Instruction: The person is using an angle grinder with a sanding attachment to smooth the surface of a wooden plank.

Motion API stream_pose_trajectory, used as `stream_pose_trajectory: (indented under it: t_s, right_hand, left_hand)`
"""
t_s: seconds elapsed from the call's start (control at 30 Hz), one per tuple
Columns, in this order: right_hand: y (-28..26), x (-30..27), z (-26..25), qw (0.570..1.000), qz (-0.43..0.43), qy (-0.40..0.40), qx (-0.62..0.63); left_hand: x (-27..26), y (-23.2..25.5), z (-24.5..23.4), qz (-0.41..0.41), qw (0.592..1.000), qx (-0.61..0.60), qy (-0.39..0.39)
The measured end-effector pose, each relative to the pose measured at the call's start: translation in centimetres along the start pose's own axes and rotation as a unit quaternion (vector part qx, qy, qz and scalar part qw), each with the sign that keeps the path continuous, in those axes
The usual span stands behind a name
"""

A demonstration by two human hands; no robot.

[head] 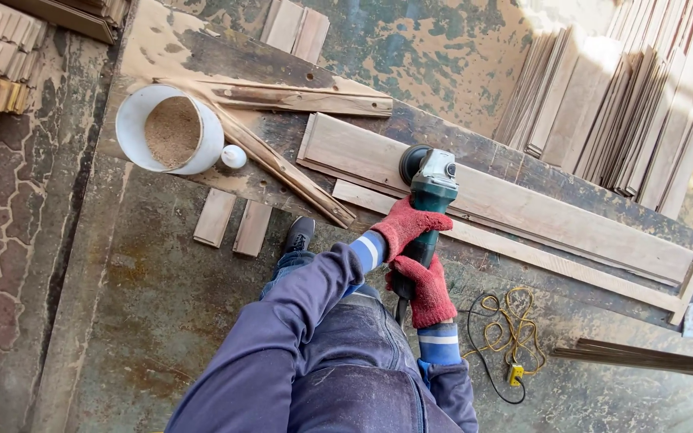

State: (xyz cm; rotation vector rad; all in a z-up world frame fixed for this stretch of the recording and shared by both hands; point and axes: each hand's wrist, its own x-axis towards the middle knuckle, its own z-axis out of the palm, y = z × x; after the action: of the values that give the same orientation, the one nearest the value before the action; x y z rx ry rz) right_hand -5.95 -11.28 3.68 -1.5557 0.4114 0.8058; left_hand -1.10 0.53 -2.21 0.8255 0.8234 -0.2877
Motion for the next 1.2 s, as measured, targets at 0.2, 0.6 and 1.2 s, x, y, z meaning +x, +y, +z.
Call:
stream_pose_trajectory:
  t_s: [0.2,0.6,1.2]
  right_hand:
    - [-0.5,-0.9,2.7,0.999,-0.001,-0.018,-0.026]
    - [-1.0,-2.1,6.4,0.996,0.020,-0.044,-0.079]
    - [-2.2,-2.9,11.1,0.976,0.047,-0.115,-0.179]
  left_hand:
    - [-0.8,0.7,-3.1,0.001,1.000,-0.019,0.004]
    - [-2.7,1.1,-7.4,0.015,0.993,-0.112,0.033]
    - [-7.2,2.1,-13.3,0.036,0.980,-0.168,0.104]
